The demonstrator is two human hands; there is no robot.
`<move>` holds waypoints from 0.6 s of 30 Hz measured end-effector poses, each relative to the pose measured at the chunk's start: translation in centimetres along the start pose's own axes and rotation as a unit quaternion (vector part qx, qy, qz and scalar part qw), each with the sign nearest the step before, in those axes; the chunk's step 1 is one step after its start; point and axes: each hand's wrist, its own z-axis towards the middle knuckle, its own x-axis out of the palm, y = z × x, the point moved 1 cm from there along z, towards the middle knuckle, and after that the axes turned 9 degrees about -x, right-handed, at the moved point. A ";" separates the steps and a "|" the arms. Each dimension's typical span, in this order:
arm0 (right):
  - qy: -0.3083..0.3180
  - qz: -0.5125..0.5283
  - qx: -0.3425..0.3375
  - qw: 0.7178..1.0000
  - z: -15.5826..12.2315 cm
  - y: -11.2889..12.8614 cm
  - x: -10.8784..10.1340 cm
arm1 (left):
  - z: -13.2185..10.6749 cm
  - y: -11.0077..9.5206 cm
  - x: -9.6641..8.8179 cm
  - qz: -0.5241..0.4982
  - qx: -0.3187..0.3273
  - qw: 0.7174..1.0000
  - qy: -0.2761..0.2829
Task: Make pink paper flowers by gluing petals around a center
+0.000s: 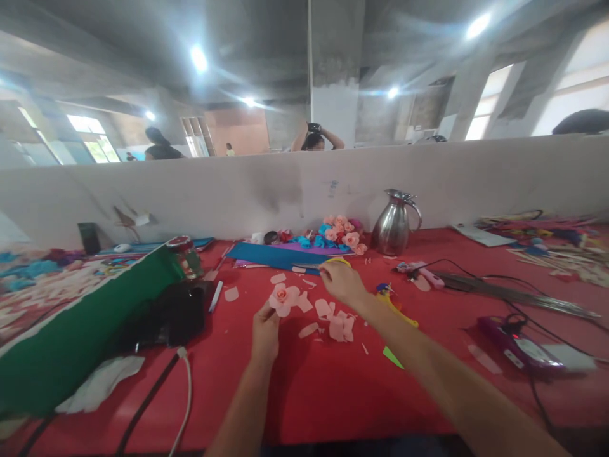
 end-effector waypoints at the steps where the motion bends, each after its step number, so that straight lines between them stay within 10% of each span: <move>1: -0.004 0.023 -0.004 1.000 -2.0 0.5 -0.2 | -0.2 -0.1 0.1 0.004 -0.003 1.000 0.001; 8: -0.018 -0.035 0.121 0.992 -12.4 -2.1 -1.4 | 0.4 0.3 -0.3 0.007 0.003 0.999 -0.035; 12: 0.047 -0.120 0.234 0.964 -13.3 -6.2 -1.4 | 0.9 0.7 -0.9 0.006 -0.001 0.999 -0.038; 18: 0.083 -0.123 0.167 0.975 -12.6 -9.1 -0.7 | 0.6 0.4 -0.8 0.018 0.004 0.999 -0.047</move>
